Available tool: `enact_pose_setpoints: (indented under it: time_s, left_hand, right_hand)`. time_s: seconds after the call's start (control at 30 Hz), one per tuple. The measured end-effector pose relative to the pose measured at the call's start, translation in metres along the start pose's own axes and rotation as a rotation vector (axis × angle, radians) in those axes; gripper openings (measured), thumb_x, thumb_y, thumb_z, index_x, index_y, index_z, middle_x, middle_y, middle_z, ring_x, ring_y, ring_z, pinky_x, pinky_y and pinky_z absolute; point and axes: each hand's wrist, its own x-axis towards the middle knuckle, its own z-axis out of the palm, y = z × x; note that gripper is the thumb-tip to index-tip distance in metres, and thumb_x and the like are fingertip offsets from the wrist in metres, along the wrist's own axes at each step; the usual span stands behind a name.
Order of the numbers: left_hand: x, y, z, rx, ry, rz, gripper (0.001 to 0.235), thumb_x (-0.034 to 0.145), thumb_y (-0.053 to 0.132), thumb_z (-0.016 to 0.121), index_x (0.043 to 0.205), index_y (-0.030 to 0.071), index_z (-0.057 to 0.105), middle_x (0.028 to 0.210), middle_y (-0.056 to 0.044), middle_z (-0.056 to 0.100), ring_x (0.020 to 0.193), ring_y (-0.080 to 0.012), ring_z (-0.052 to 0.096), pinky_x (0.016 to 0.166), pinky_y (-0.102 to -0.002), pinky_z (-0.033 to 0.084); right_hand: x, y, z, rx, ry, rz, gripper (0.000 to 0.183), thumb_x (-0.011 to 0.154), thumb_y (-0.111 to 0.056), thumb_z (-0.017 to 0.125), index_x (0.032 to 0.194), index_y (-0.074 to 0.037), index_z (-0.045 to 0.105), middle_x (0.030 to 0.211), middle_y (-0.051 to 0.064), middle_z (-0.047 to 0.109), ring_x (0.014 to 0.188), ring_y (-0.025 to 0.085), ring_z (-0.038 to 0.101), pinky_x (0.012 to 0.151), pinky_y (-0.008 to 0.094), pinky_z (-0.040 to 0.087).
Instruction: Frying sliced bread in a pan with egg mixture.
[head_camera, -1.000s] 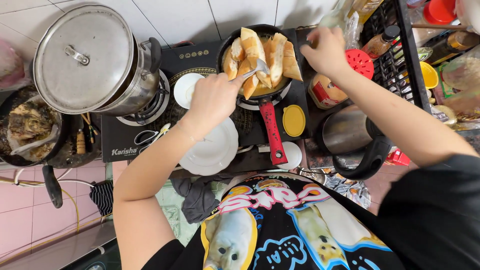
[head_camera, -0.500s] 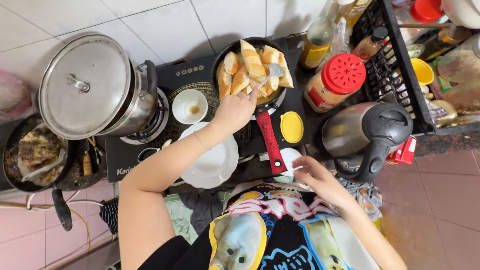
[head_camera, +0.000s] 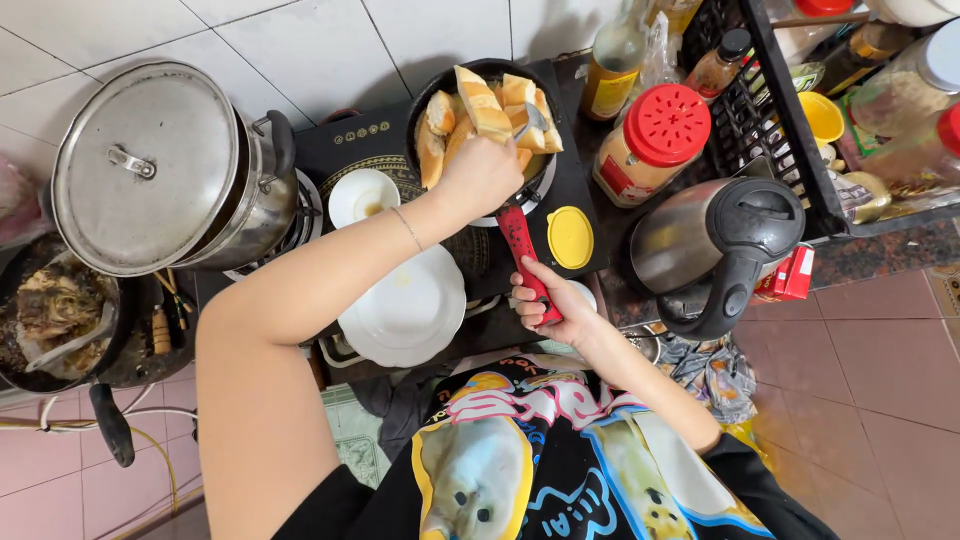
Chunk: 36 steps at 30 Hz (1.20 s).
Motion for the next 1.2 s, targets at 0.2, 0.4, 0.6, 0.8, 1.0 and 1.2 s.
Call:
enact_pose_setpoints:
  time_s: [0.2,0.4,0.6,0.8,1.0,1.2]
  left_hand:
    - [-0.007,0.011,0.031,0.058,-0.118,0.074,0.034,0.077,0.015,0.067,0.102,-0.004,0.076,0.094,-0.015,0.076,0.065,-0.0225,0.073,0.049,-0.036,0.055]
    - [0.002,0.003,0.022,0.026,-0.164,0.082,0.022,0.081,0.014,0.066,0.093,-0.002,0.077,0.078,-0.01,0.074,0.065,-0.0226,0.073,0.052,-0.036,0.055]
    - [-0.001,-0.003,-0.035,-0.032,0.036,-0.028,0.014,0.084,0.013,0.066,0.086,0.001,0.073,0.064,-0.006,0.068,0.06,-0.0225,0.071,0.053,-0.036,0.054]
    - [-0.014,0.016,0.008,-0.065,-0.032,0.055,0.013,0.081,0.014,0.066,0.081,0.003,0.073,0.067,-0.007,0.069,0.062,-0.0228,0.071,0.054,-0.036,0.054]
    - [-0.015,0.009,-0.013,-0.148,-0.004,-0.066,0.017,0.086,0.011,0.064,0.094,0.0,0.074,0.063,-0.007,0.069,0.058,-0.0242,0.071,0.052,-0.037,0.054]
    - [-0.011,0.004,-0.046,-0.152,0.081,-0.317,0.036,0.086,0.011,0.061,0.116,-0.003,0.071,0.061,-0.007,0.069,0.052,-0.0226,0.07,0.047,-0.036,0.053]
  right_hand:
    - [0.001,0.003,0.003,-0.015,0.042,-0.046,0.032,0.102,-0.041,0.06,0.092,-0.012,0.053,0.065,-0.005,0.045,0.047,0.007,0.038,0.043,0.021,0.03]
    - [0.003,0.002,0.002,-0.017,0.042,-0.042,0.031,0.102,-0.04,0.06,0.092,-0.012,0.054,0.065,-0.004,0.046,0.047,0.007,0.038,0.043,0.022,0.031]
    - [0.001,0.0,0.005,-0.01,0.038,-0.027,0.03,0.102,-0.04,0.061,0.093,-0.012,0.055,0.066,-0.004,0.047,0.048,0.008,0.039,0.044,0.022,0.031]
    - [0.001,0.001,0.006,-0.014,0.045,-0.012,0.03,0.102,-0.04,0.061,0.092,-0.012,0.056,0.066,-0.004,0.048,0.049,0.008,0.039,0.045,0.022,0.03]
    - [0.001,0.003,0.004,-0.028,0.047,-0.03,0.03,0.101,-0.04,0.061,0.092,-0.012,0.056,0.066,-0.004,0.048,0.048,0.008,0.038,0.045,0.022,0.03]
    - [-0.003,0.002,0.013,-0.05,0.065,-0.037,0.03,0.101,-0.04,0.061,0.092,-0.012,0.055,0.066,-0.004,0.048,0.049,0.008,0.039,0.046,0.023,0.031]
